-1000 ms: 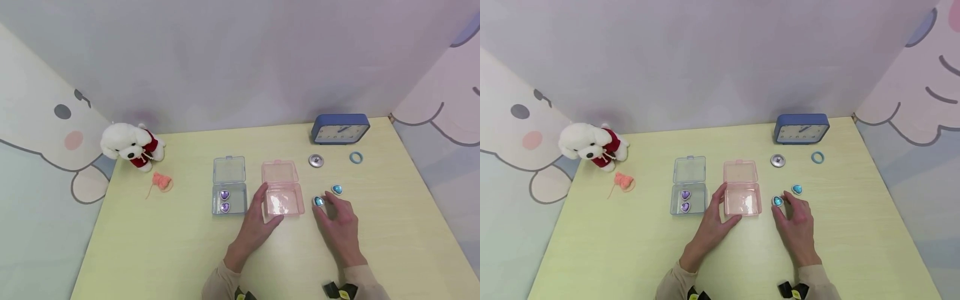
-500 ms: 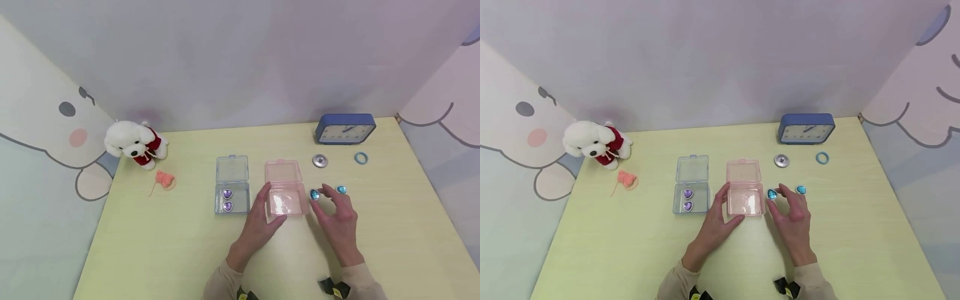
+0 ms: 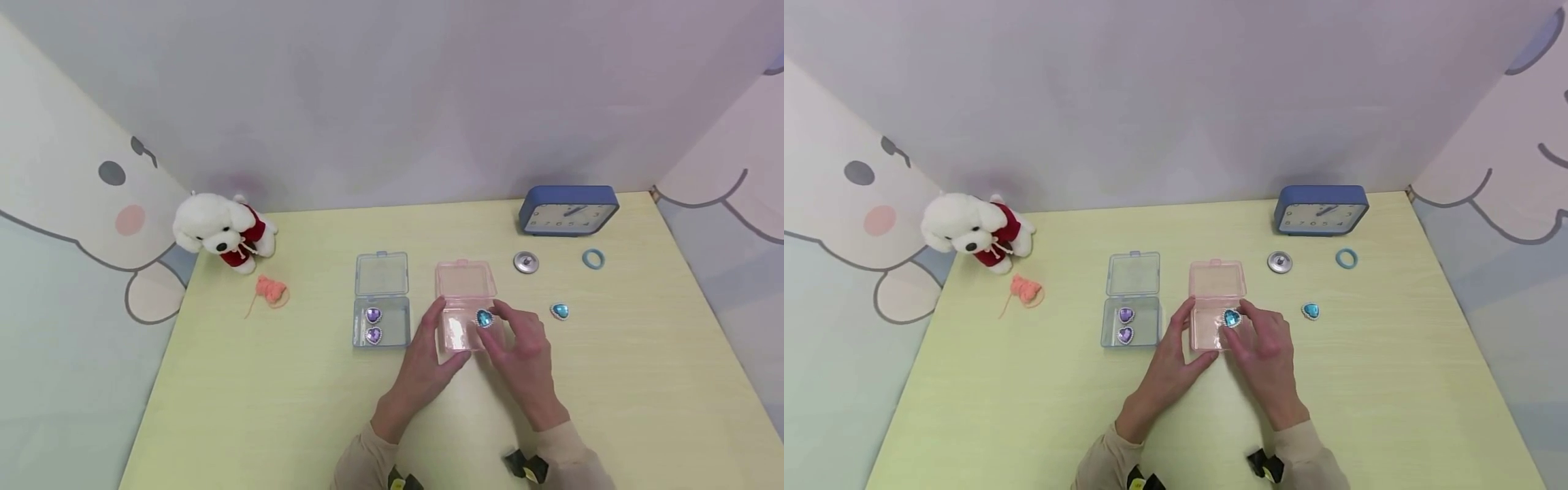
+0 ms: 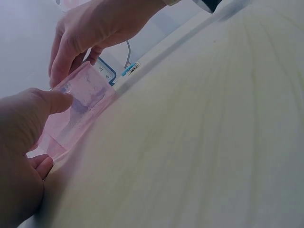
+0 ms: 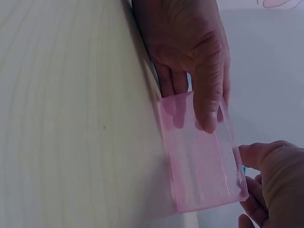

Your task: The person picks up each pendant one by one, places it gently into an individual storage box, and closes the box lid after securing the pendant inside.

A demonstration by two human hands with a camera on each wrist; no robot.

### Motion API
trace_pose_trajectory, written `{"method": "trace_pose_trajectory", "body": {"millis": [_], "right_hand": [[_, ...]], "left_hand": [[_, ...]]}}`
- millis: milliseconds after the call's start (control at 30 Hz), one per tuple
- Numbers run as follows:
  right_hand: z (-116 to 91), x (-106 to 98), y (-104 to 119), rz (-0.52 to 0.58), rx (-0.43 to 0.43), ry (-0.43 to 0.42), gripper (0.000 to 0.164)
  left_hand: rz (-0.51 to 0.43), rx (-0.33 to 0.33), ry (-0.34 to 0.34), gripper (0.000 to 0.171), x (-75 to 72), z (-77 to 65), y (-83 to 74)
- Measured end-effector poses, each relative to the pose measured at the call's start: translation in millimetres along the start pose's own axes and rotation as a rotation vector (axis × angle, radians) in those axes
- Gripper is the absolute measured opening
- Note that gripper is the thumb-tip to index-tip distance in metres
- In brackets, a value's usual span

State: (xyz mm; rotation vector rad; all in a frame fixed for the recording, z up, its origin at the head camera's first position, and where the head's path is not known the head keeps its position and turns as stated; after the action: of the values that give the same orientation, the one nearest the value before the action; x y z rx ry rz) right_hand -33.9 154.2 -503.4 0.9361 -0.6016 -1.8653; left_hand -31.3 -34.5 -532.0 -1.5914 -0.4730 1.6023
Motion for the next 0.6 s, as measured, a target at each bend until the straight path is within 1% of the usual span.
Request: {"method": "trace_pose_trajectory", "body": {"millis": [167,300,433,600], "right_hand": [[3.4,12.7,4.0,0.002,-0.017,0.052,0.058],[5.7,20.8,6.3,-0.03,0.01,0.102,0.056],[8.3,26.4,9.5,-0.077,0.045,0.138,0.052],[10.8,30.9,11.4,-0.124,0.069,0.162,0.051]], "left_hand": [[0.015,0.007,0.006,0.099,-1.3,1.0,-0.8],[0.018,0.014,0.002,0.098,-1.0,1.1,-0.8],[0.046,0.013,-0.003,0.098,-0.1,1.1,-0.9],[0.065,-0.01,0.01,0.101,-1.5,1.0,-2.2]]}}
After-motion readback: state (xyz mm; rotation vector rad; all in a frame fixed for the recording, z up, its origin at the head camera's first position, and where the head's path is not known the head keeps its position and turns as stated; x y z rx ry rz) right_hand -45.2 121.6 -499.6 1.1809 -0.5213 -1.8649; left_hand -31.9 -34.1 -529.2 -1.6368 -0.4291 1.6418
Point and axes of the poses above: each hand's wrist, its own z-axis towards the middle knuckle, its own x-axis out of the palm, y = z × x, the point moved 1 cm from there along z, towards the middle knuckle, and after that the axes turned 14 degrees about z, right-handed, at the moved point
